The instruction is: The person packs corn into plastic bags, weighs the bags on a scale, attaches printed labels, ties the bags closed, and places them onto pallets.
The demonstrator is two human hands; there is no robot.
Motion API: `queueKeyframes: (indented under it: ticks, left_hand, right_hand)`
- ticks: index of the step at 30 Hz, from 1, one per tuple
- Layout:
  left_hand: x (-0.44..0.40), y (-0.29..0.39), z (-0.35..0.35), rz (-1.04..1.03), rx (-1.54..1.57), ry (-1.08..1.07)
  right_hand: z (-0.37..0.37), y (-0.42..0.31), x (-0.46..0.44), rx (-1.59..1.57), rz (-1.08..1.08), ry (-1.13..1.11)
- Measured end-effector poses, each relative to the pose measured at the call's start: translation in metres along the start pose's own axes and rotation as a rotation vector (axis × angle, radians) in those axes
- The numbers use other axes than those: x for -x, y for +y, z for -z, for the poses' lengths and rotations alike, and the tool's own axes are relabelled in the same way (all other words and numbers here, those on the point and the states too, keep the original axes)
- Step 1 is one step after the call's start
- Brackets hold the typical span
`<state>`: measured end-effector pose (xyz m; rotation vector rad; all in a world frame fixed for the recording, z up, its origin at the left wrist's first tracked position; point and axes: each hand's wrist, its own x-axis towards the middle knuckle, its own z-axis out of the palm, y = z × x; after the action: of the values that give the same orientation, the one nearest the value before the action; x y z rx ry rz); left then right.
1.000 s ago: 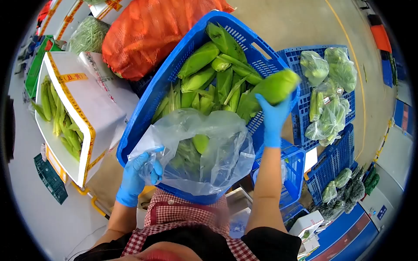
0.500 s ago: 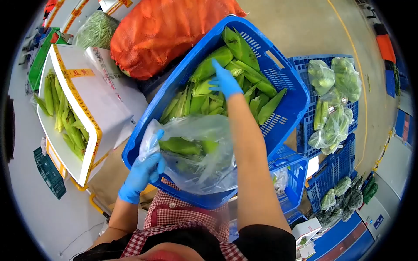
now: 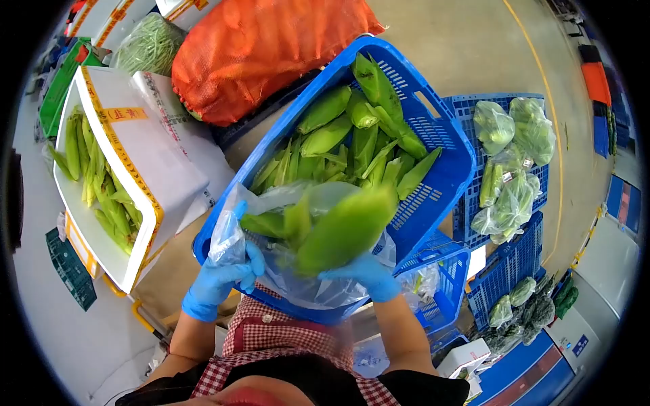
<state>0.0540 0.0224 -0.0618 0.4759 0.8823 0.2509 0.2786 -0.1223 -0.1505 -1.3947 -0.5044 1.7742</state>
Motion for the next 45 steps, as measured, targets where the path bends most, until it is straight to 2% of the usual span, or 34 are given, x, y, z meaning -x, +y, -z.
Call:
queueKeyframes:
  ticks: [3,4,6,7,8,10,11,13,15,16,18,19,21,22,23,24,27,28,30,31,32,34,37,38,40,43,45]
  left_hand:
    - [0.000,0.003,0.004,0.027,0.036,-0.030]
    - [0.001,0.002,0.005,0.053,0.034,-0.037]
    - [0.001,-0.002,0.006,0.102,0.033,-0.060]
    - [0.000,-0.009,0.007,0.107,0.001,-0.049]
    - [-0.001,-0.019,0.009,0.114,-0.031,-0.038]
    - [-0.002,-0.017,0.005,0.179,0.007,-0.041]
    - [-0.002,-0.018,0.004,0.189,0.004,-0.057]
    - [0.002,-0.022,0.002,0.213,0.001,-0.090]
    - [0.006,-0.024,0.003,0.155,0.003,-0.034]
    - [0.008,-0.025,0.008,0.127,0.001,-0.014]
    - [0.012,-0.023,0.015,0.077,-0.004,0.040]
    - [0.013,-0.020,0.018,0.059,-0.007,0.073]
    - [0.013,-0.019,0.020,0.009,0.015,0.064]
    - [0.013,-0.013,0.015,-0.009,0.037,0.056]
    - [0.013,-0.010,0.011,-0.030,0.057,0.050]
    - [0.012,-0.008,0.008,-0.033,0.096,0.031]
    - [0.013,-0.011,0.006,-0.063,0.153,-0.040]
    - [0.014,-0.011,0.006,-0.028,0.122,-0.025]
    - [0.018,-0.012,0.007,0.043,0.064,0.004]
    - [0.020,-0.015,0.008,0.042,0.024,0.001]
    - [0.022,-0.020,0.009,0.037,-0.018,0.001]
    - [0.022,-0.031,0.010,-0.038,-0.010,0.039]
    - [0.023,-0.031,0.018,0.028,0.029,0.187]
    - [0.028,-0.034,0.029,-0.005,0.019,0.022]
    - [0.032,-0.032,0.025,0.060,0.094,-0.002]
    - [0.036,-0.031,0.030,0.123,0.081,-0.019]
    - [0.034,-0.029,0.026,0.206,-0.010,0.034]
  right_hand:
    - [0.021,-0.027,-0.030,0.709,-0.124,-0.337]
    - [0.032,-0.037,-0.048,0.149,-0.081,-0.178]
    - [0.081,-0.048,-0.116,-0.239,0.058,-0.023]
    - [0.072,-0.053,-0.158,-0.019,0.061,0.368]
    - [0.079,-0.024,-0.209,0.060,-0.009,0.522]
    - [0.094,0.025,-0.276,0.065,-0.415,0.484]
    - [0.090,0.042,-0.294,-0.174,-0.637,0.578]
    - [0.086,0.071,-0.313,-0.375,-0.510,0.542]
    - [0.089,0.070,-0.297,-0.400,-0.395,0.460]
    - [0.083,0.055,-0.276,-0.413,-0.336,0.420]
    - [0.077,0.025,-0.231,-0.704,-0.264,0.326]
    - [0.063,-0.004,-0.192,-0.801,-0.136,0.226]
    - [0.043,-0.029,-0.126,-0.782,0.023,0.132]
    - [0.037,-0.031,-0.097,-0.597,0.119,0.107]
    - [0.024,-0.045,-0.074,-0.273,0.109,0.124]
    - [0.034,-0.026,-0.059,-0.161,0.108,0.045]
    - [0.003,-0.074,-0.034,0.313,-0.027,-0.108]
    - [0.024,-0.084,-0.058,0.821,-0.196,-0.311]
    - [0.047,-0.073,-0.113,0.190,0.070,0.093]
    - [0.061,-0.066,-0.157,0.245,0.271,0.220]
    - [0.074,-0.052,-0.196,0.856,0.528,0.430]
    - [0.102,-0.008,-0.277,1.551,0.290,0.609]
    - [0.130,0.033,-0.330,2.245,0.130,0.886]
    - [0.131,0.031,-0.336,2.261,0.020,0.784]
    - [0.130,0.017,-0.336,2.287,-0.189,0.562]
    - [0.104,-0.047,-0.285,1.719,-0.310,0.371]
    - [0.183,-0.023,-0.265,0.717,-0.239,0.374]
